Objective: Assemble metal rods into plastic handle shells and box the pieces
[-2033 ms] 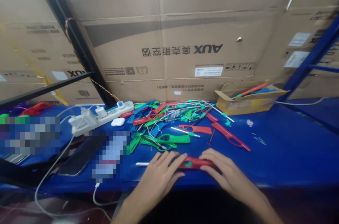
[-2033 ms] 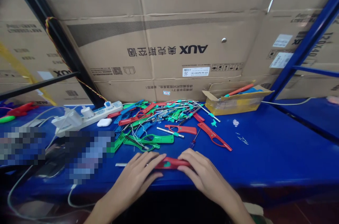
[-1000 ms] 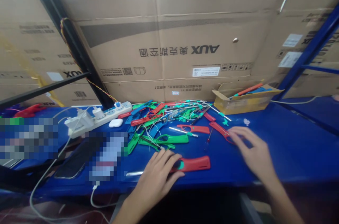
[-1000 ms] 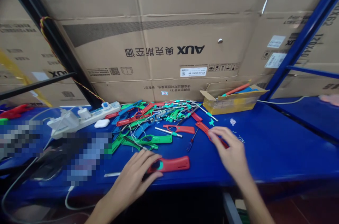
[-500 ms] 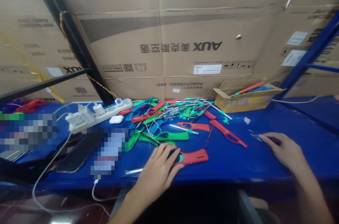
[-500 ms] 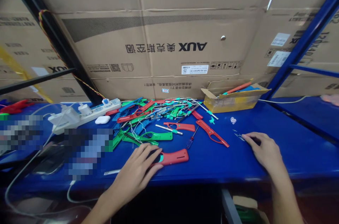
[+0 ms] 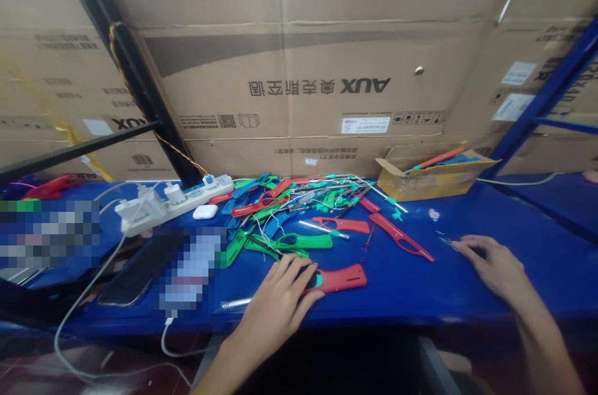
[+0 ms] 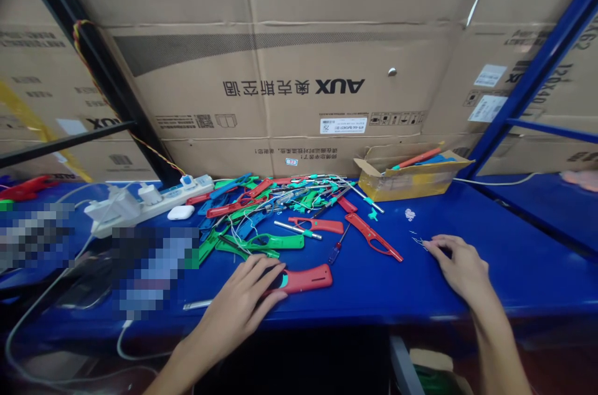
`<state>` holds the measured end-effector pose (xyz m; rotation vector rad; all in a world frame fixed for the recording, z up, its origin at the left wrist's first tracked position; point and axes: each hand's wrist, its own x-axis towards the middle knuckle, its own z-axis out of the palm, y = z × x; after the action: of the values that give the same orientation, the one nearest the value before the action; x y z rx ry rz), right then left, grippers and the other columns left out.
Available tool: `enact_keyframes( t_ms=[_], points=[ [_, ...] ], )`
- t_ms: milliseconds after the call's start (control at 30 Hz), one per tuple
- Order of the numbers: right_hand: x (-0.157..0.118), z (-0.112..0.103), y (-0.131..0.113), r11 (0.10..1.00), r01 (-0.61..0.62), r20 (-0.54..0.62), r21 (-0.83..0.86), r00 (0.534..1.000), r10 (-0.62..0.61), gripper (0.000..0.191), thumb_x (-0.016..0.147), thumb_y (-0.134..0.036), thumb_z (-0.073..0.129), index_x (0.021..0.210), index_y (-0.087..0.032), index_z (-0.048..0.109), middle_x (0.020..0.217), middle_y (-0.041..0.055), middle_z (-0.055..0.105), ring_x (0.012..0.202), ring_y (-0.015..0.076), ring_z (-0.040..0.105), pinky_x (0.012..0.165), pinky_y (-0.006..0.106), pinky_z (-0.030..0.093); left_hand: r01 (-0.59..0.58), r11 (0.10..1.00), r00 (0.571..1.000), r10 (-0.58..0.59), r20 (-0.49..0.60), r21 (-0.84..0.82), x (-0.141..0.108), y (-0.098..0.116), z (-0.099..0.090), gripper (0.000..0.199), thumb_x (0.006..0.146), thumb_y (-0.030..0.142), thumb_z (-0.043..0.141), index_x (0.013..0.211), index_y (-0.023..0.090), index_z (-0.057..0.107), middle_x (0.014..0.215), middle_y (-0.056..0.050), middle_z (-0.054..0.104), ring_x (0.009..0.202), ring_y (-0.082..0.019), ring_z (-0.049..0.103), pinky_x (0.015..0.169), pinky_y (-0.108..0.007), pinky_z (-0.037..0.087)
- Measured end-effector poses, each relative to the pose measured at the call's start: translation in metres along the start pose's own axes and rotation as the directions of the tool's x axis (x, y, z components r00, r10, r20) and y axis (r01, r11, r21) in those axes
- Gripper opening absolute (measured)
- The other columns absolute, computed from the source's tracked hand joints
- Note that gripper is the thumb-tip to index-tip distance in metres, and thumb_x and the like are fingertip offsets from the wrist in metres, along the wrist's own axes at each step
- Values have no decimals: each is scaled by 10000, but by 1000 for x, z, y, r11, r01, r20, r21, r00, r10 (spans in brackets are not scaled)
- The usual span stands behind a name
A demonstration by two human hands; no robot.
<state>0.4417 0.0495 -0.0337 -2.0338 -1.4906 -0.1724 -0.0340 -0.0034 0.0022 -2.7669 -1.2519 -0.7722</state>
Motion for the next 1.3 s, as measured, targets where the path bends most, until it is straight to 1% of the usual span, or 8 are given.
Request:
enact_keyframes(
  t_ms=[100, 167, 300, 400, 633, 1100, 1200, 1300],
  points=[
    [-2, 0, 0, 997, -56, 72, 52, 996, 52, 441, 781, -615, 510, 787, -239, 739, 1028, 151, 765, 990, 359, 696, 757, 443, 495, 8, 1000, 999, -8, 35, -2, 0, 0, -1, 389, 1053, 397, 500, 1362, 175, 575, 1290, -118, 643, 1184, -300, 585, 976, -495, 545],
    [-3, -1, 1, 993, -80, 91, 85, 993, 72, 494, 770, -666, 488, 815, -234, 722, 1038, 162, 759, 1011, 368, 692, 803, 463, 495, 13, 1000, 999, -13, 52, -3, 0, -1, -1, 392, 1050, 397, 505, 1369, 177, 567, 1294, -116, 641, 1184, -301, 589, 978, -498, 544],
    [-5, -2, 3, 986, -54, 134, 160, 990, 32, 561, 655, -790, 563, 742, -249, 683, 1043, 128, 754, 1025, 341, 697, 911, 451, 495, 14, 1000, 999, -14, 49, -8, -1, -1, -1, 396, 1052, 412, 503, 1378, 196, 566, 1300, -110, 641, 1188, -290, 595, 986, -482, 542],
    [-5, -2, 5, 983, -41, 139, 179, 990, 16, 610, 611, -843, 574, 708, -249, 676, 1052, 135, 747, 1027, 347, 696, 952, 469, 484, 14, 1000, 999, -13, 51, -12, -2, -2, -1, 397, 1054, 414, 501, 1381, 198, 564, 1301, -111, 642, 1191, -288, 595, 988, -487, 542],
    [-4, 2, 10, 983, -56, 128, 174, 991, 34, 619, 633, -847, 538, 694, -253, 700, 1073, 128, 744, 1040, 366, 691, 976, 505, 484, 33, 999, 996, -32, 84, -11, -2, -2, 0, 419, 1051, 415, 506, 1394, 181, 560, 1325, -116, 633, 1226, -302, 580, 1011, -517, 530],
    [-3, 3, 10, 986, -53, 107, 158, 994, 36, 611, 627, -847, 509, 699, -265, 683, 1040, 119, 747, 1011, 371, 687, 955, 520, 497, 54, 998, 994, -52, 94, -15, -1, -2, -1, 409, 1050, 430, 508, 1382, 202, 578, 1318, -96, 639, 1212, -284, 591, 1011, -472, 533],
    [-5, 3, 9, 987, -51, 95, 153, 995, 37, 602, 634, -841, 498, 693, -265, 664, 1022, 128, 745, 1002, 371, 686, 929, 503, 504, 53, 999, 994, -51, 95, -14, -2, -2, -1, 409, 1052, 428, 506, 1389, 205, 570, 1325, -95, 638, 1218, -285, 589, 1016, -478, 529],
    [-6, 1, 7, 986, -70, 84, 152, 995, 57, 535, 665, -763, 538, 769, -256, 671, 991, 151, 742, 926, 349, 699, 853, 458, 523, 51, 999, 995, -50, 91, -11, -2, -2, -1, 413, 1053, 436, 499, 1390, 208, 567, 1328, -94, 638, 1227, -289, 586, 1020, -482, 526]
  ],
)
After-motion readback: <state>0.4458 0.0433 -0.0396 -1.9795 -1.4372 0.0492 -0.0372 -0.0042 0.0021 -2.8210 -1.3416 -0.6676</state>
